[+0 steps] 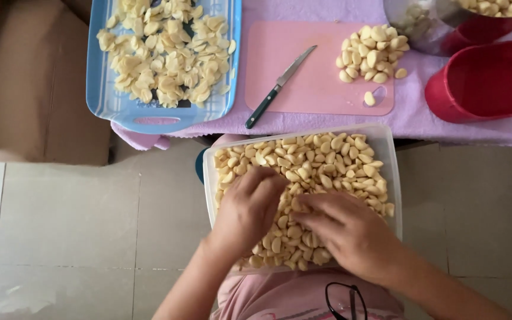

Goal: The person sorts and inspects peeled garlic cloves in a large plastic container using their hands.

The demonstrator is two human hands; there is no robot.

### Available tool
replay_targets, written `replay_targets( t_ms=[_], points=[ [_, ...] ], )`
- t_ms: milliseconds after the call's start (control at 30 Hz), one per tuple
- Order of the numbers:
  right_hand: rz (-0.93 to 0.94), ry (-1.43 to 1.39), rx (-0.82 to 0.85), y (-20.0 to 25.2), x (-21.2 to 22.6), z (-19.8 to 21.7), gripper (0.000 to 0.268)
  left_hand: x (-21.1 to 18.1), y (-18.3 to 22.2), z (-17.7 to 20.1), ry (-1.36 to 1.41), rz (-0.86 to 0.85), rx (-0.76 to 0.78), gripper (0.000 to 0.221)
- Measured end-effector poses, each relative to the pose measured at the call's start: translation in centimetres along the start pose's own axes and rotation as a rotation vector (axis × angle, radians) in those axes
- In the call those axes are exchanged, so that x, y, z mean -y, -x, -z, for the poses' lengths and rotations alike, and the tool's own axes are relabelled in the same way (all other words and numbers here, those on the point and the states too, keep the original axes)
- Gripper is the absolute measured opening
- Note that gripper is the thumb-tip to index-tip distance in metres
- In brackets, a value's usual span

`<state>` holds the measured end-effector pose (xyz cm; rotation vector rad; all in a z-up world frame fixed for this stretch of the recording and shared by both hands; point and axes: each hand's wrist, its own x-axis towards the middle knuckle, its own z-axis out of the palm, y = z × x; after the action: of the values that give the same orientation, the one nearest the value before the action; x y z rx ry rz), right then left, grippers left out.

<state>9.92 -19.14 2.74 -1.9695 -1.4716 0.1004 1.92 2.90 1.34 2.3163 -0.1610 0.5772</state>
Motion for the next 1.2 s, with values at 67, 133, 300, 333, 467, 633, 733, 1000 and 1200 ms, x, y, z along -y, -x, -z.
replay_targets(
  t_ms=[67, 133, 300, 333, 467, 633, 733, 1000, 1200],
  points=[
    [-0.103, -0.023, 0.054, -0.2, -1.3, 1.7, 0.046, 1.0, -1.3, -0.7, -0.058, -0.021, 0.011, 0.016],
    [-0.203, -0.046, 0.108, -0.4, -3.4, 2.4, 0.048, 2.1, -1.9, -1.9, -0.118, -0.042, 0.02, 0.022],
    [-0.339, 0.339, 0.137, -0.1, -9.1, 1.5, 0.046, 4.2, -1.9, -6.6, -0.506, 0.044, 0.099, 0.045],
    [-0.342, 0.338, 0.137, -0.4, -9.5, 1.0, 0.046, 4.2, -2.2, -7.0, -0.505, 0.043, 0.102, 0.045],
    [-0.34, 0.611, 0.199, -0.8, -11.4, -1.6, 0.056, 4.3, -2.8, -8.2, -0.479, 0.2, 0.182, 0.049],
    [-0.273, 0.639, 0.141, -1.4, -10.5, -1.6, 0.049, 4.6, -2.9, -8.7, -0.449, 0.235, 0.243, 0.056],
    [-0.319, 0.483, 0.112, -2.1, -10.0, -1.3, 0.047, 5.9, -3.1, -9.4, -0.415, 0.247, 0.236, 0.054],
    [-0.64, 0.091, 0.239, -3.5, -5.8, 0.7, 0.034, 4.3, -5.0, -7.0, -0.075, 0.347, 0.429, 0.059],
    [-0.362, 0.097, 0.044, 0.2, -4.7, -2.0, 0.036, 3.1, -4.0, -3.0, 0.2, 0.18, 0.324, 0.034]
  ],
)
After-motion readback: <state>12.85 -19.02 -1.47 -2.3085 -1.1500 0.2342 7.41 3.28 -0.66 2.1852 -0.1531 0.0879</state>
